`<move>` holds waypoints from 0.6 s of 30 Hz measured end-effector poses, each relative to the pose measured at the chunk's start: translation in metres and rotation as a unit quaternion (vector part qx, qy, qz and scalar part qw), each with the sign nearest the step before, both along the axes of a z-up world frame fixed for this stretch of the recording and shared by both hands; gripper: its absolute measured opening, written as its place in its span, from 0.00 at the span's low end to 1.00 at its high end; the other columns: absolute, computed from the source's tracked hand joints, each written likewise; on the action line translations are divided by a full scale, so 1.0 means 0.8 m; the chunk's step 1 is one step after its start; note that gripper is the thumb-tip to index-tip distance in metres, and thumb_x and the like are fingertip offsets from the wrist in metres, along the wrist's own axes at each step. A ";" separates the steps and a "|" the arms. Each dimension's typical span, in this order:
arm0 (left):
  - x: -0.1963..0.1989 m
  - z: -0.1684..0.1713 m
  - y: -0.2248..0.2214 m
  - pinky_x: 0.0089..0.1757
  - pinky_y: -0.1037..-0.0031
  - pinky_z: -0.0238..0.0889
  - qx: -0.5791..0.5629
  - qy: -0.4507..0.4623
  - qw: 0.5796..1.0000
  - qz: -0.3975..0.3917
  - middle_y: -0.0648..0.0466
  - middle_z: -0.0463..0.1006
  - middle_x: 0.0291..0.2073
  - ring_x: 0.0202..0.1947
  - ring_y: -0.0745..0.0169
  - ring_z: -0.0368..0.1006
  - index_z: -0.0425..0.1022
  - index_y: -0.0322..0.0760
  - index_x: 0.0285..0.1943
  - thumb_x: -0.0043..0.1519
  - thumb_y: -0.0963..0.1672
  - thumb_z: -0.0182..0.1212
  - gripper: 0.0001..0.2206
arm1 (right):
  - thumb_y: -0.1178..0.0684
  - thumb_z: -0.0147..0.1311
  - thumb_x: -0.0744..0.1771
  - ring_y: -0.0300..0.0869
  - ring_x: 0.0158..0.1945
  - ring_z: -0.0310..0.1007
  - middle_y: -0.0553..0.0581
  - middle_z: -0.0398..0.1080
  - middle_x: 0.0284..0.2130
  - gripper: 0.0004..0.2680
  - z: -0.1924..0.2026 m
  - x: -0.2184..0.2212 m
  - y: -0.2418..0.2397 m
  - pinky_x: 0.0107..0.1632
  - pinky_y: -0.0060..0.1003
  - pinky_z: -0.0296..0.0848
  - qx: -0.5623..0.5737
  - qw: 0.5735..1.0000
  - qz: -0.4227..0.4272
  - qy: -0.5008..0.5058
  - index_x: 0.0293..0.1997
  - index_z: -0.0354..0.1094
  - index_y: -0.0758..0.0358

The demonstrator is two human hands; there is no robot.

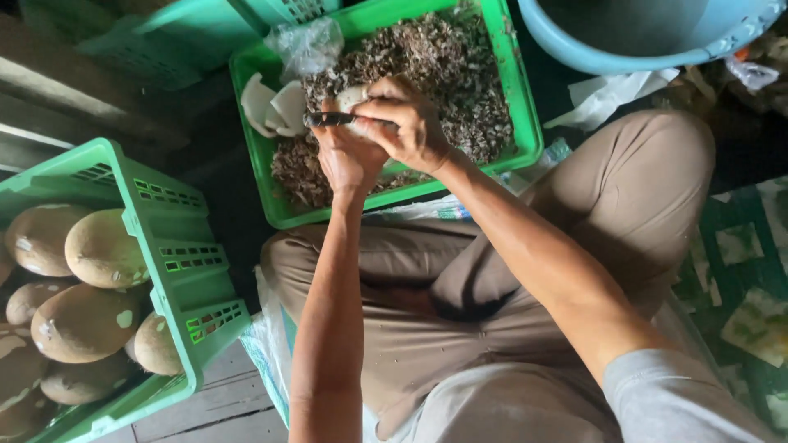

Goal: A person uses a small knife to peel the outer husk off a coconut while sitting on the floor surrounded by crates of coconuts.

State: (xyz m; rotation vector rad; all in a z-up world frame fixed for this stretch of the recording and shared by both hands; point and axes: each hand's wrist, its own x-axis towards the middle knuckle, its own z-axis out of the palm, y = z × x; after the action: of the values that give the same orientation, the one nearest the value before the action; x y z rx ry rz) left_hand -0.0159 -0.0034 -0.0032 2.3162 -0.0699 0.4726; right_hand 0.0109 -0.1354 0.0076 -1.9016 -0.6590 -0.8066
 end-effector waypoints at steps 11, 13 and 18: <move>0.012 0.011 0.005 0.24 0.58 0.70 0.070 -0.029 0.996 0.041 0.41 0.71 0.38 0.25 0.43 0.75 0.60 0.27 0.60 0.42 0.55 0.79 0.44 | 0.55 0.52 0.69 0.42 0.36 0.60 0.57 0.67 0.36 0.07 -0.025 -0.003 -0.013 0.38 0.36 0.63 0.053 0.998 -0.020 0.025 0.37 0.74 0.66; 0.021 0.015 0.011 0.42 0.52 0.71 0.065 0.098 0.993 0.018 0.42 0.63 0.47 0.47 0.39 0.69 0.53 0.28 0.64 0.33 0.62 0.85 0.58 | 0.54 0.54 0.70 0.41 0.33 0.66 0.57 0.73 0.33 0.07 -0.058 0.007 -0.043 0.34 0.32 0.66 0.177 0.976 -0.032 0.124 0.43 0.73 0.67; 0.040 -0.012 0.010 0.29 0.67 0.75 0.033 -0.026 0.998 -0.053 0.43 0.67 0.43 0.33 0.51 0.74 0.55 0.29 0.61 0.44 0.54 0.78 0.44 | 0.56 0.55 0.69 0.44 0.36 0.65 0.59 0.70 0.38 0.06 -0.018 0.005 -0.012 0.40 0.34 0.69 0.092 0.995 -0.004 0.039 0.40 0.74 0.69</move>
State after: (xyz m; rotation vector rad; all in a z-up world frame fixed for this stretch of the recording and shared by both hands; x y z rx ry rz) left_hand 0.0162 0.0044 -0.0127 2.3506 -0.2350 0.4840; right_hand 0.0151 -0.1453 -0.0071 -1.7591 -0.5107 -0.7662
